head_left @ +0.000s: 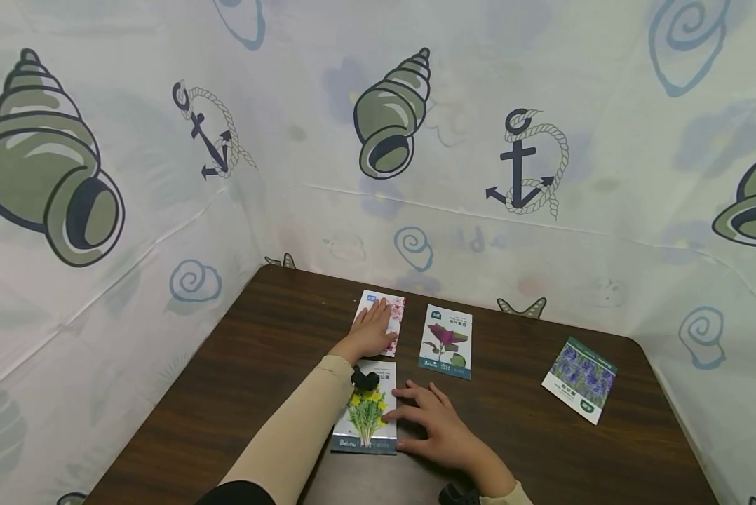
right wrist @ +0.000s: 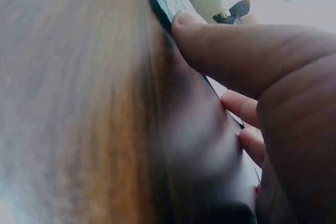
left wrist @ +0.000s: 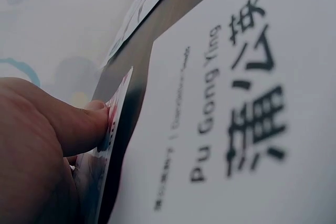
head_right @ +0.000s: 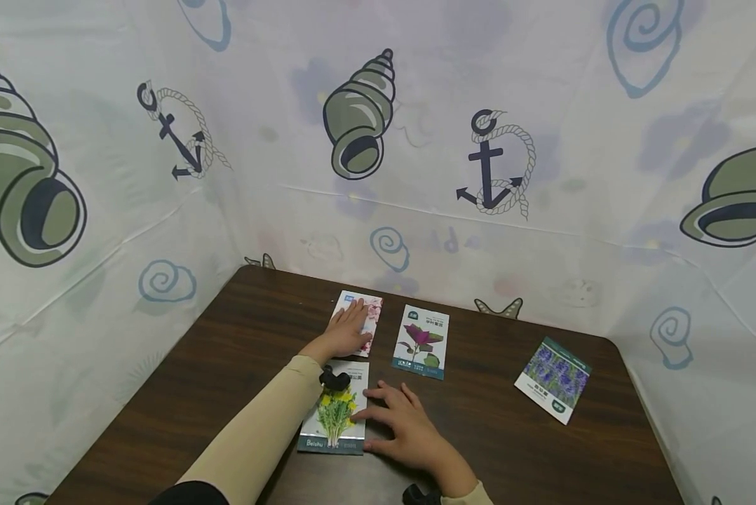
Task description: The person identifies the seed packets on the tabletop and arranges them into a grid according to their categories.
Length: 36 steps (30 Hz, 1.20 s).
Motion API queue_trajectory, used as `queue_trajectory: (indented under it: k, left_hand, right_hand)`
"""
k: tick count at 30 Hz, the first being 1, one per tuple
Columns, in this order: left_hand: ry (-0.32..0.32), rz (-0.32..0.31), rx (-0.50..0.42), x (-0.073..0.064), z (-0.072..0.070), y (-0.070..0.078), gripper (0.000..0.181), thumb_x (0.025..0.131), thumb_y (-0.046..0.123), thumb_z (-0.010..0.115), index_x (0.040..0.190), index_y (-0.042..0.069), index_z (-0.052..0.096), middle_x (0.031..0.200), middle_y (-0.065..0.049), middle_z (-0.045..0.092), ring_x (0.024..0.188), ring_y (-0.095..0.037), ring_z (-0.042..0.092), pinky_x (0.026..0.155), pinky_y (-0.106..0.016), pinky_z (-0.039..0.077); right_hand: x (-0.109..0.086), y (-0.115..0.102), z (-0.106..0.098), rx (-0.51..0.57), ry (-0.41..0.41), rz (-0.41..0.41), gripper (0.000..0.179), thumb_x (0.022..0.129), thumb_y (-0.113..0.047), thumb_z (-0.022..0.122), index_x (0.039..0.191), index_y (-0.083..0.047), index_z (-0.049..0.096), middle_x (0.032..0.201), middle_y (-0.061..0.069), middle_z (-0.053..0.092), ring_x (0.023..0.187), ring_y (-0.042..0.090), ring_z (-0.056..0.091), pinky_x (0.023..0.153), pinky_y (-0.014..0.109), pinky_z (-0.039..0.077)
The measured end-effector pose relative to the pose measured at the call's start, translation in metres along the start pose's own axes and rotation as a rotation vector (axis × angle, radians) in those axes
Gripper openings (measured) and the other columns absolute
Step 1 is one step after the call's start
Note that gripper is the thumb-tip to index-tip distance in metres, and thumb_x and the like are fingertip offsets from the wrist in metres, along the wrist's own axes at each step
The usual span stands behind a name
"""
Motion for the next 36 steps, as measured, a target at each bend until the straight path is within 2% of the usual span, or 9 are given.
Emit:
queue_trajectory:
  k: [7, 14, 18, 22, 26, 28, 31, 33, 36]
  left_hand:
    - [-0.005, -0.002, 0.005, 0.001, 0.001, -0.001, 0.075, 0.106, 0.044, 0.044, 0.164, 0.008, 0.013, 0.173, -0.010, 0.002, 0.161, -0.027, -0.001, 0.129, -0.051, 0.003]
    - [-0.002, 0.004, 0.011, 0.002, 0.000, -0.001, 0.075, 0.107, 0.045, 0.043, 0.164, 0.007, 0.012, 0.173, -0.010, 0.002, 0.161, -0.028, -0.001, 0.129, -0.051, 0.002]
    - [-0.009, 0.000, -0.019, 0.002, 0.001, -0.001, 0.075, 0.106, 0.041, 0.046, 0.163, 0.006, 0.012, 0.173, -0.012, 0.002, 0.161, -0.029, -0.002, 0.129, -0.051, 0.001]
    - [-0.014, -0.011, -0.063, 0.003, 0.005, -0.002, 0.075, 0.106, 0.038, 0.048, 0.164, 0.007, 0.011, 0.173, -0.010, -0.001, 0.161, -0.028, -0.005, 0.129, -0.051, -0.003]
    - [-0.021, -0.024, -0.065, 0.006, 0.008, -0.004, 0.076, 0.106, 0.041, 0.047, 0.164, 0.010, 0.008, 0.173, -0.007, -0.004, 0.160, -0.024, -0.008, 0.129, -0.049, -0.006]
    - [-0.017, -0.027, -0.059, 0.008, 0.008, -0.005, 0.077, 0.106, 0.041, 0.047, 0.164, 0.010, 0.008, 0.173, -0.007, -0.004, 0.160, -0.024, -0.008, 0.129, -0.049, -0.006]
    - [-0.015, -0.033, -0.043, 0.011, 0.009, -0.006, 0.078, 0.105, 0.042, 0.048, 0.164, 0.010, 0.009, 0.173, -0.007, -0.004, 0.160, -0.024, -0.008, 0.129, -0.050, -0.006]
    - [-0.016, -0.037, -0.027, 0.013, 0.011, -0.007, 0.079, 0.104, 0.043, 0.049, 0.164, 0.011, 0.009, 0.173, -0.007, -0.004, 0.160, -0.024, -0.008, 0.129, -0.050, -0.005]
    - [-0.019, -0.043, -0.018, 0.016, 0.013, -0.009, 0.080, 0.103, 0.046, 0.049, 0.165, 0.012, 0.009, 0.173, -0.005, -0.005, 0.160, -0.022, -0.008, 0.129, -0.049, -0.005]
  right_hand:
    - [0.000, 0.000, 0.000, -0.012, -0.006, -0.030, 0.044, 0.093, -0.046, 0.070, 0.136, -0.047, 0.060, 0.156, 0.001, 0.044, 0.152, 0.036, 0.029, 0.113, 0.075, 0.016]
    - [0.000, -0.001, -0.002, 0.004, -0.041, -0.008, 0.047, 0.092, -0.053, 0.068, 0.138, -0.050, 0.058, 0.159, -0.002, 0.040, 0.155, 0.036, 0.024, 0.114, 0.075, 0.011]
    - [0.000, -0.001, -0.002, 0.018, -0.041, -0.022, 0.045, 0.091, -0.054, 0.069, 0.135, -0.049, 0.061, 0.160, -0.002, 0.042, 0.154, 0.038, 0.024, 0.113, 0.077, 0.012]
    - [-0.001, 0.001, -0.002, 0.065, -0.024, -0.053, 0.043, 0.093, -0.047, 0.069, 0.135, -0.045, 0.063, 0.159, 0.000, 0.044, 0.152, 0.037, 0.029, 0.112, 0.078, 0.011]
    - [-0.003, 0.008, -0.006, 0.210, -0.013, -0.070, 0.039, 0.099, -0.032, 0.066, 0.138, -0.035, 0.064, 0.158, 0.005, 0.044, 0.150, 0.033, 0.033, 0.112, 0.077, 0.007]
    - [-0.005, 0.011, -0.009, 0.290, -0.012, -0.063, 0.038, 0.102, -0.024, 0.062, 0.139, -0.031, 0.063, 0.159, 0.007, 0.044, 0.149, 0.030, 0.034, 0.114, 0.074, 0.009]
    - [-0.008, 0.017, -0.015, 0.427, -0.030, -0.037, 0.039, 0.104, -0.015, 0.057, 0.141, -0.024, 0.061, 0.159, 0.006, 0.045, 0.148, 0.026, 0.037, 0.122, 0.056, 0.022]
    - [-0.009, 0.022, -0.018, 0.534, -0.035, -0.017, 0.040, 0.105, -0.010, 0.053, 0.143, -0.020, 0.060, 0.157, 0.006, 0.048, 0.147, 0.024, 0.040, 0.121, 0.041, 0.033]
    - [-0.013, 0.031, -0.023, 0.783, -0.028, 0.009, 0.041, 0.107, -0.003, 0.044, 0.146, -0.009, 0.055, 0.154, 0.013, 0.051, 0.144, 0.026, 0.045, 0.117, 0.029, 0.039]
Point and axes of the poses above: each hand's wrist, its own x-axis towards the middle knuckle, its own z-axis out of the palm, y = z × x, the point moved 1 cm from there along x, towards the middle knuckle
